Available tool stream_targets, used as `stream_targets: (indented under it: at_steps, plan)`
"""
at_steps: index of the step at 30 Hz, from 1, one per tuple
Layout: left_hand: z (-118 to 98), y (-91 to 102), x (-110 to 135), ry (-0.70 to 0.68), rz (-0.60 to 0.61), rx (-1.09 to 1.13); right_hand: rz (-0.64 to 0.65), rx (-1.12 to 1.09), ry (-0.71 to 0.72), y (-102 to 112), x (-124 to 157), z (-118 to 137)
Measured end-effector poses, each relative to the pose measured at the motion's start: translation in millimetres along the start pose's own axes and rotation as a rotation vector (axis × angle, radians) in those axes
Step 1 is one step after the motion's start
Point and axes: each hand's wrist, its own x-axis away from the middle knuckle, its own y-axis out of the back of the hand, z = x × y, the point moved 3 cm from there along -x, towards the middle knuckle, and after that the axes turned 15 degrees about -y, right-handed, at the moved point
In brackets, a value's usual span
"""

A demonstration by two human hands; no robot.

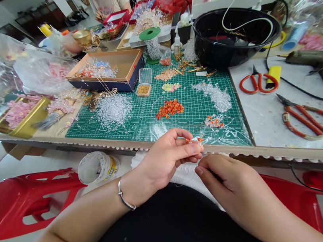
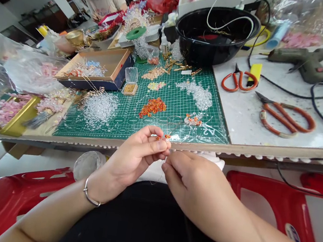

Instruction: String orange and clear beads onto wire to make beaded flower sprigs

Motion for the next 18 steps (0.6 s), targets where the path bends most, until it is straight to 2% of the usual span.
stream_targets:
  at_steps: [3,8,18]
  plan:
    - [-1.3,0.7,0.6,-0.022,-0.004,-0.009,0.032,0.008,-0.007,-0.4,1.3,0.3]
    - [-1.9,0.7,1.1,-0.022,-0.003,0.006,-0.013,0.013,-0.063,-0.3,1.5,-0.6]
    - [-1.8,1.3,1.9,-0.014,0.010,0.002,0.035,-0.024,0.056,3.6,-0.3,5.8]
